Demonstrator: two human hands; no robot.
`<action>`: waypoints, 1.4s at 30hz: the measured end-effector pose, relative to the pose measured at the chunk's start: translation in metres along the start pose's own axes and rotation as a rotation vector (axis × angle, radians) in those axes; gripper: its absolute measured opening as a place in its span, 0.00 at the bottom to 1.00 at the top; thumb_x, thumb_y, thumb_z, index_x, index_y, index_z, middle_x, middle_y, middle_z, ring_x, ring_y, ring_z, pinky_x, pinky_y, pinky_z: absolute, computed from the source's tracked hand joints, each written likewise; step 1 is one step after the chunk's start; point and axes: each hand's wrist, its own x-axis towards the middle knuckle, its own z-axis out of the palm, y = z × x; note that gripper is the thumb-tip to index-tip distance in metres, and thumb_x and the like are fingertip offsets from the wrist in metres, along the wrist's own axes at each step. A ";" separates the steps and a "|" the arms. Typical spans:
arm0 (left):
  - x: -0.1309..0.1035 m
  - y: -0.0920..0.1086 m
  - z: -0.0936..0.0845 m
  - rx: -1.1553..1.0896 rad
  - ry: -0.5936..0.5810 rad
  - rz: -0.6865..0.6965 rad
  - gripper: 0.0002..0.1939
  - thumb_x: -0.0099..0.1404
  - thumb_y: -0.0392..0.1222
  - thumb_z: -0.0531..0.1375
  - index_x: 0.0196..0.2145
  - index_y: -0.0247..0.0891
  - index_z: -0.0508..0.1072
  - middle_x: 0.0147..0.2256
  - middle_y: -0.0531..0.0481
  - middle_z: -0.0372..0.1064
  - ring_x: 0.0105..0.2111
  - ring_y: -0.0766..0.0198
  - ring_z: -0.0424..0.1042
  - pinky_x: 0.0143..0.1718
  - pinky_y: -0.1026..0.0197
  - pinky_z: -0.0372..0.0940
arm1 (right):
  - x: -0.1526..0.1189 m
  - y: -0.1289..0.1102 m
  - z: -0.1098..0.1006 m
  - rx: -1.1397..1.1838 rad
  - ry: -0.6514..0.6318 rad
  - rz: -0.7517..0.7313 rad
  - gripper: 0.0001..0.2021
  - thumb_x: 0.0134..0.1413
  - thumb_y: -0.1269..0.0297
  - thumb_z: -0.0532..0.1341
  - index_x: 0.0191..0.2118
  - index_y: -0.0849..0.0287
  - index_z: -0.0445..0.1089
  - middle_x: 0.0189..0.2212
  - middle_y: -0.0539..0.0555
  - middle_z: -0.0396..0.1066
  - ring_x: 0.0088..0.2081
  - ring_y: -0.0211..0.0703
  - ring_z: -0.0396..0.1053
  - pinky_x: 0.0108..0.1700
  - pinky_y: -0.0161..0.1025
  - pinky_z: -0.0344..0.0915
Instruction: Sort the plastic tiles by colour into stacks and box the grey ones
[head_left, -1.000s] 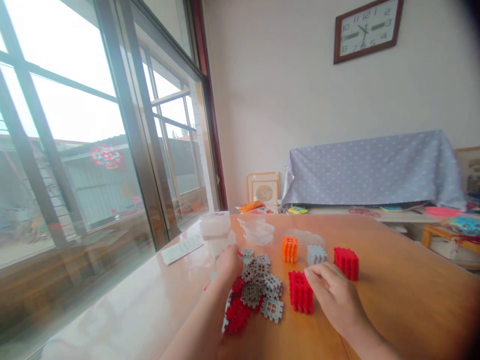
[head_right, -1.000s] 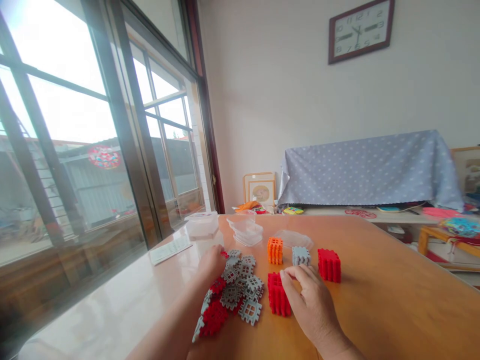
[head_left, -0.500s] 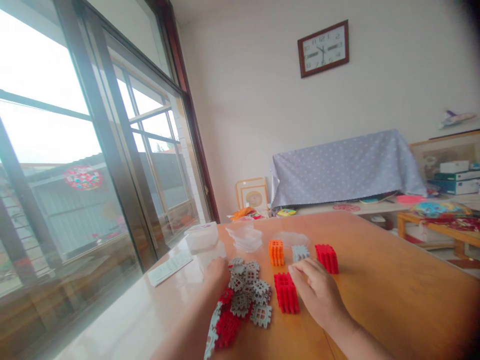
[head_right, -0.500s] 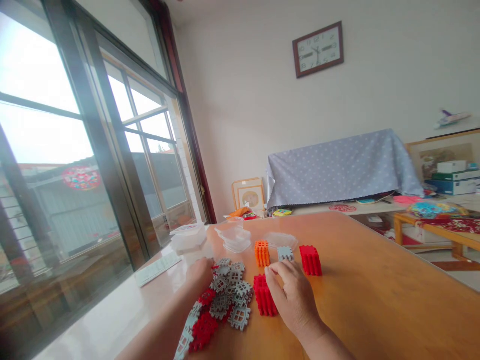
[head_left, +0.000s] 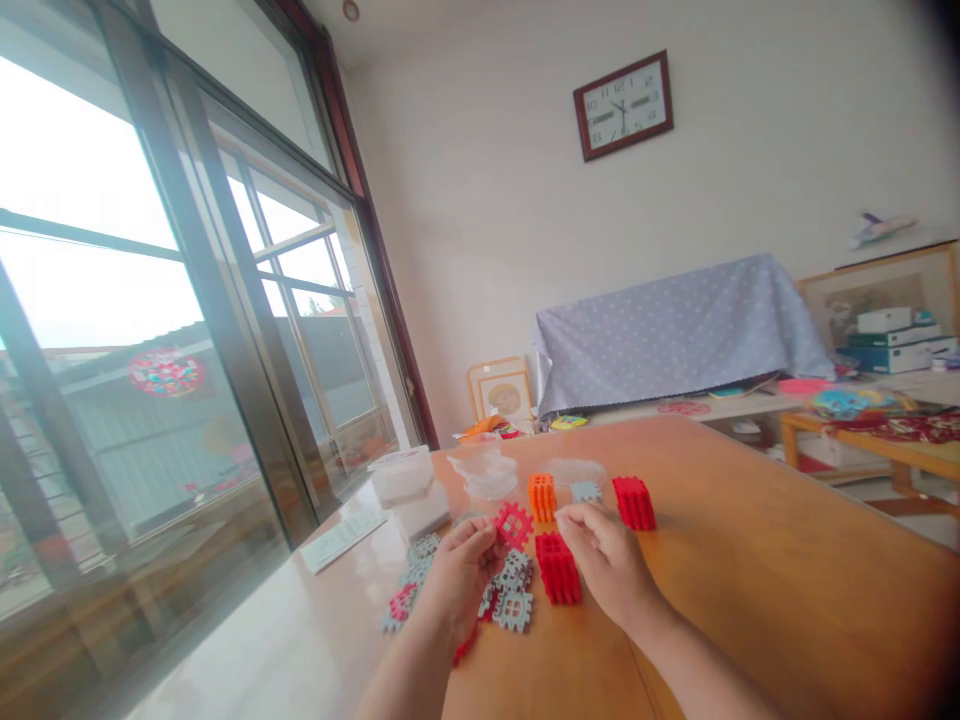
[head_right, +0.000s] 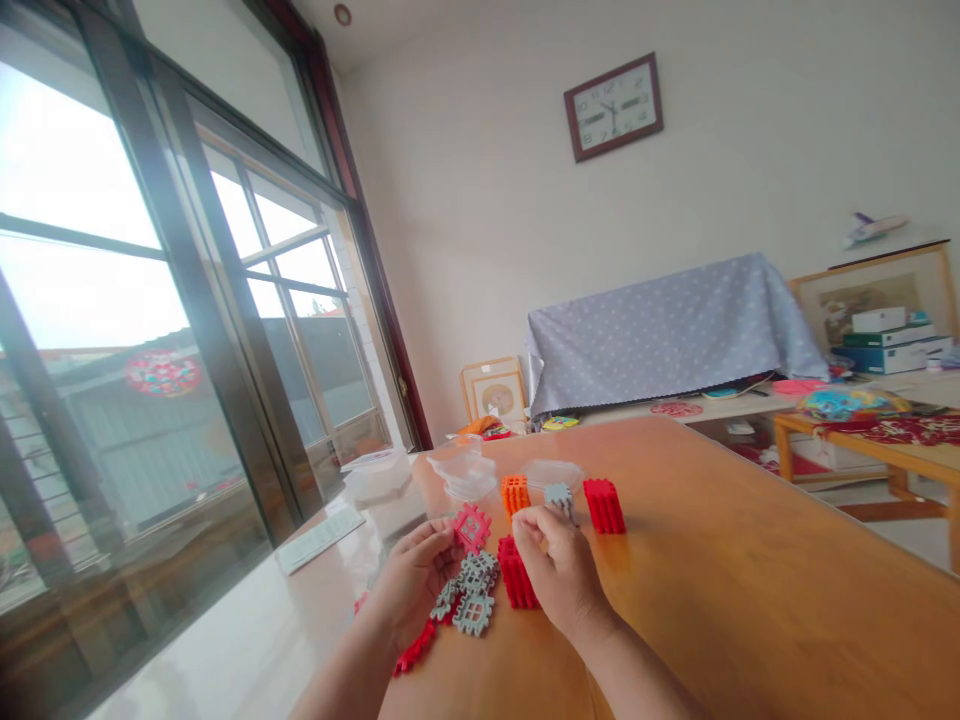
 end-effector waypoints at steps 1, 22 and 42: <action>-0.006 -0.003 0.008 -0.053 -0.014 -0.019 0.16 0.53 0.44 0.72 0.34 0.35 0.73 0.28 0.51 0.70 0.27 0.70 0.69 0.31 0.67 0.62 | 0.000 -0.002 0.000 0.066 -0.023 0.030 0.14 0.65 0.52 0.57 0.37 0.55 0.75 0.33 0.54 0.75 0.37 0.49 0.72 0.40 0.43 0.67; -0.022 -0.013 0.040 -0.289 0.105 -0.107 0.11 0.57 0.34 0.69 0.35 0.34 0.72 0.29 0.48 0.75 0.27 0.67 0.75 0.30 0.67 0.69 | 0.000 -0.004 -0.004 -0.036 -0.223 -0.043 0.27 0.53 0.66 0.64 0.60 0.48 0.65 0.57 0.55 0.68 0.52 0.51 0.71 0.57 0.49 0.68; -0.015 -0.042 0.025 -0.198 0.172 -0.038 0.20 0.57 0.41 0.71 0.46 0.34 0.74 0.43 0.38 0.79 0.41 0.57 0.80 0.49 0.56 0.72 | 0.015 0.054 -0.014 -0.010 -0.361 0.157 0.22 0.51 0.55 0.68 0.52 0.55 0.77 0.51 0.57 0.74 0.55 0.55 0.69 0.62 0.52 0.62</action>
